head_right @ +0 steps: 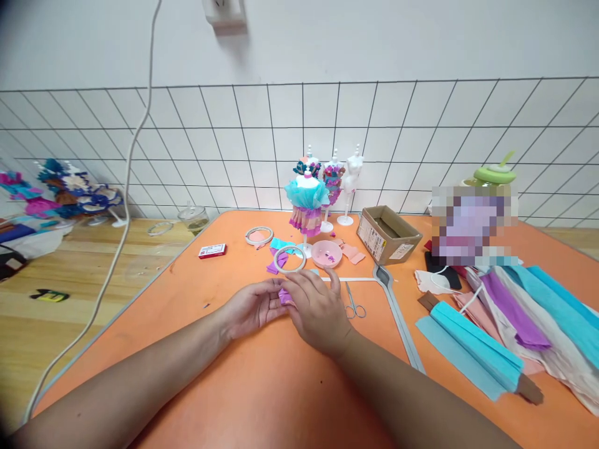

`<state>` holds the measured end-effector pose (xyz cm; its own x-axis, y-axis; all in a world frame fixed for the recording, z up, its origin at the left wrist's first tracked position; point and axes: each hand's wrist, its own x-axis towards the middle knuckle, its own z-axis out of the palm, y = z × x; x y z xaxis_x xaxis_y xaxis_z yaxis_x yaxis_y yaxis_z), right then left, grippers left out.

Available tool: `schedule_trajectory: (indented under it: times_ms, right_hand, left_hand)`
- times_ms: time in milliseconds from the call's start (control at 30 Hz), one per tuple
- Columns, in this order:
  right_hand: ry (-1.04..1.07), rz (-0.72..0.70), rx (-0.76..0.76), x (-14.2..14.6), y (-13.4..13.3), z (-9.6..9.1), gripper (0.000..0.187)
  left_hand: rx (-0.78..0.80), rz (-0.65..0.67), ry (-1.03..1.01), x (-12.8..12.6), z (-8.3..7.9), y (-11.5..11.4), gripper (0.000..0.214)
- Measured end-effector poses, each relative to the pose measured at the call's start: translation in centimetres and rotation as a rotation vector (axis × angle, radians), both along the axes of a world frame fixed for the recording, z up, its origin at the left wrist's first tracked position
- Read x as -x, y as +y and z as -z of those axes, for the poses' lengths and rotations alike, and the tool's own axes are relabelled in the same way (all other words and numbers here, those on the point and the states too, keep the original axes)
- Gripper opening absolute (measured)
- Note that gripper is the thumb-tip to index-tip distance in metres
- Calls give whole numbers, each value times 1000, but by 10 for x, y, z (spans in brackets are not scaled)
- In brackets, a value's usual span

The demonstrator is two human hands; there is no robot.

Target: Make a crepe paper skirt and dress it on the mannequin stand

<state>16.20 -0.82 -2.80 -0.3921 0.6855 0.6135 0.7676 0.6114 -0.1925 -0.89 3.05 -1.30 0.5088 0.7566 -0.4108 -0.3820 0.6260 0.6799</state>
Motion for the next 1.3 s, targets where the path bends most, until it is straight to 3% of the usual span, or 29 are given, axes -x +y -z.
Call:
schedule_trajectory:
  times_ms: [167,300,367,467,533,633,733,800,933,1033,1100,1167,1233,1300]
  right_hand:
    - [146,3,166,-6,7,2,22]
    - [436,9,315,-9,17,8,15]
    - [649,9,431,-11,20,6,11]
    - [992,-22,739,-15,21,-7,21]
    - [1180,-110,947,-18,20,-19,32]
    - [1359,-211,1100,-21,15,-30,38]
    - [1456,-224,1150,-22,3,-25,29]
    - [1523,-207,1171,-24,-7,-15,26]
    - [1640,-210,1198,-34,-18,-3,28]
    - [1643,-231,1128,-44,-13,-6,28]
    - [1635,-204,1054,-51,-8,-8,28]
    - [1597,-164,1013,-54,-6,-7,27]
    - [1554,-136,990,-54,-6,-4,28]
    - [1532,-131,980,-50,-8,0,29]
  left_hand:
    - [62,11,-21,5,-1,3,20]
    - [43,83,-52,11,3,7,23]
    - [-104,10,-3,15,4,11,24]
    - [-417,-131,175,22,-5,22,27]
    - [-544,-103,299,25,-18,31,37]
    - [-658,-36,468,21,-39,48,64]
    - [-799,-73,613,2,-50,67,83]
    - [-850,-179,660,-17,-45,80,85]
    - [-602,-259,662,-54,-11,93,83]
    - [-598,-430,700,-66,6,87,76]
    - [-619,-568,715,-63,3,75,61]
    - [-696,-638,705,-55,-10,58,42]
    - [-995,-518,690,-46,-25,38,23]
    - [-1226,-210,766,-41,-36,16,22]
